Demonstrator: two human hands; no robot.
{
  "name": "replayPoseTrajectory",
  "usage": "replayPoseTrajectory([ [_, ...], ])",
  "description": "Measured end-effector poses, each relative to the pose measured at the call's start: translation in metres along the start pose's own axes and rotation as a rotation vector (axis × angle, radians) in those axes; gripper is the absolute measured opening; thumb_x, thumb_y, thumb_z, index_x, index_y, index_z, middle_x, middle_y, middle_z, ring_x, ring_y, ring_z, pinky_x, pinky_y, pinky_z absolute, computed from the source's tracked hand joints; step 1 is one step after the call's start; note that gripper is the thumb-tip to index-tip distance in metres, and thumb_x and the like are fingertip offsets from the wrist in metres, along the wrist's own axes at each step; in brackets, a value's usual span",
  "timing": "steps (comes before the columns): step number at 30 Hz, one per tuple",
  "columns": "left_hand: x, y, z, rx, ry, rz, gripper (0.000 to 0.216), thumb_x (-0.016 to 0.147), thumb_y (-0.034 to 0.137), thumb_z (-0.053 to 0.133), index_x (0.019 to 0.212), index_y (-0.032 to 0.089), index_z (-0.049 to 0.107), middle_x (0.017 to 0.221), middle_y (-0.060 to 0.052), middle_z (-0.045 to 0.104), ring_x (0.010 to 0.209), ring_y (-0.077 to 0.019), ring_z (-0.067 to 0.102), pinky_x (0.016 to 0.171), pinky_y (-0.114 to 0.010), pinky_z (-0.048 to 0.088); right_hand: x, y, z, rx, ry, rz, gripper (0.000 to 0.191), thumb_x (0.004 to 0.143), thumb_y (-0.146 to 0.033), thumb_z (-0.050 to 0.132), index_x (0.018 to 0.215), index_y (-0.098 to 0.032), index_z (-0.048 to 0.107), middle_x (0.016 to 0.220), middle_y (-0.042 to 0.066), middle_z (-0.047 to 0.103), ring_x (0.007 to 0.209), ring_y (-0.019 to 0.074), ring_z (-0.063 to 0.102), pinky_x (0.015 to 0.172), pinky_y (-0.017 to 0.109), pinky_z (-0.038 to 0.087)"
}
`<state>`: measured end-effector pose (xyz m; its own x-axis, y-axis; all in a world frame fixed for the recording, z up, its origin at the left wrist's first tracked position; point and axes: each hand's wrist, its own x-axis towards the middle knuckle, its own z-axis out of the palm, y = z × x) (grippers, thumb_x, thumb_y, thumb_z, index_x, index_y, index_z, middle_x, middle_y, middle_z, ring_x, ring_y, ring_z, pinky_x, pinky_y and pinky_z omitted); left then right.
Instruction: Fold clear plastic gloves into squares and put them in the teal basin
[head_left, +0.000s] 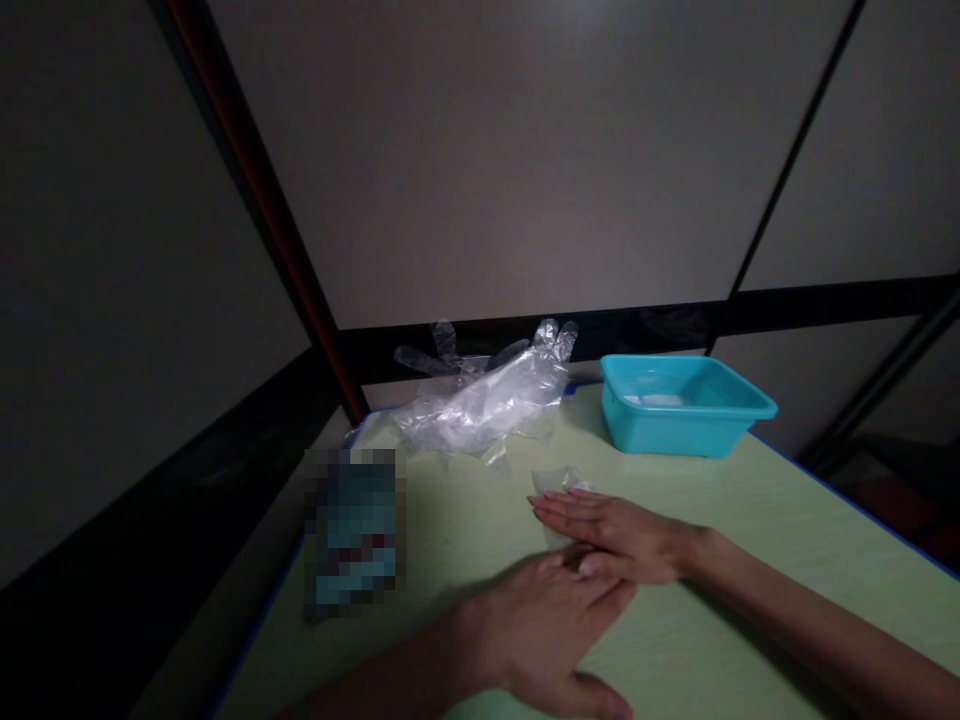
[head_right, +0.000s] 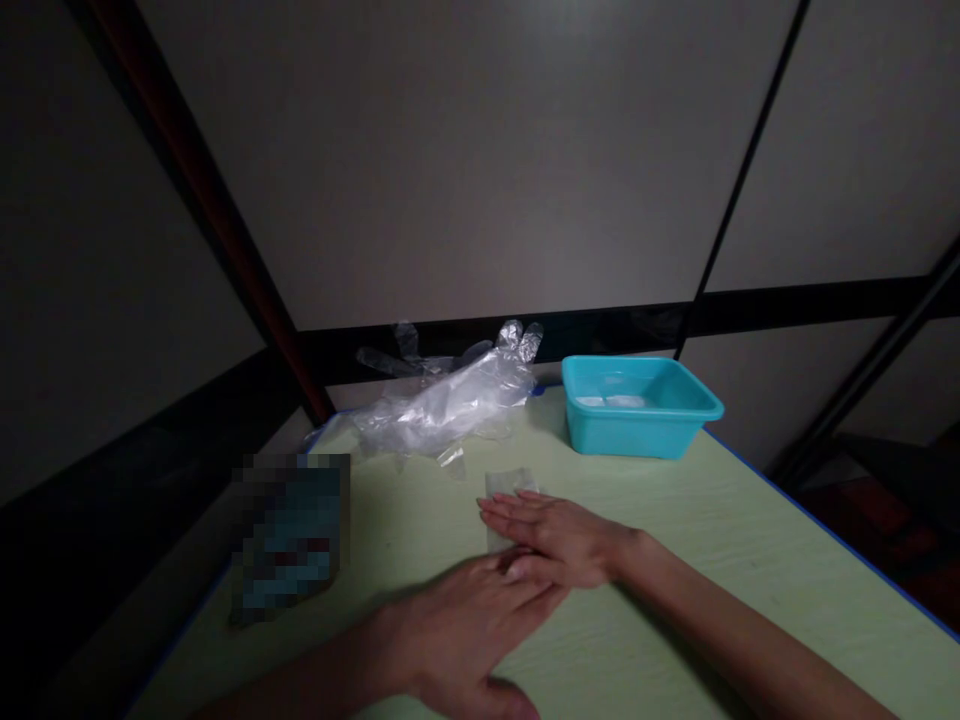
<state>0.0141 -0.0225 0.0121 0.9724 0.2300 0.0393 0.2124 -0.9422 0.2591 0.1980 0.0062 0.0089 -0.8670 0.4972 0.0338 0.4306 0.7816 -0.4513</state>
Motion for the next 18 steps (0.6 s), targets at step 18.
replayPoseTrajectory([
  [18,-0.002,0.006,-0.011,-0.037,-0.053,0.019,0.073,0.083,0.052,0.038,0.134,0.004,0.017,0.143,-0.014,0.012,0.131,-0.0229,0.009,0.107,-0.031,0.01,0.014,0.034,-0.002,-0.191,-0.004,0.064,0.061,0.089,-0.046,0.029,0.138,-0.015,0.01,0.144,0.007,0.013,0.131,0.0163,0.009,0.106,0.038,0.011],
])
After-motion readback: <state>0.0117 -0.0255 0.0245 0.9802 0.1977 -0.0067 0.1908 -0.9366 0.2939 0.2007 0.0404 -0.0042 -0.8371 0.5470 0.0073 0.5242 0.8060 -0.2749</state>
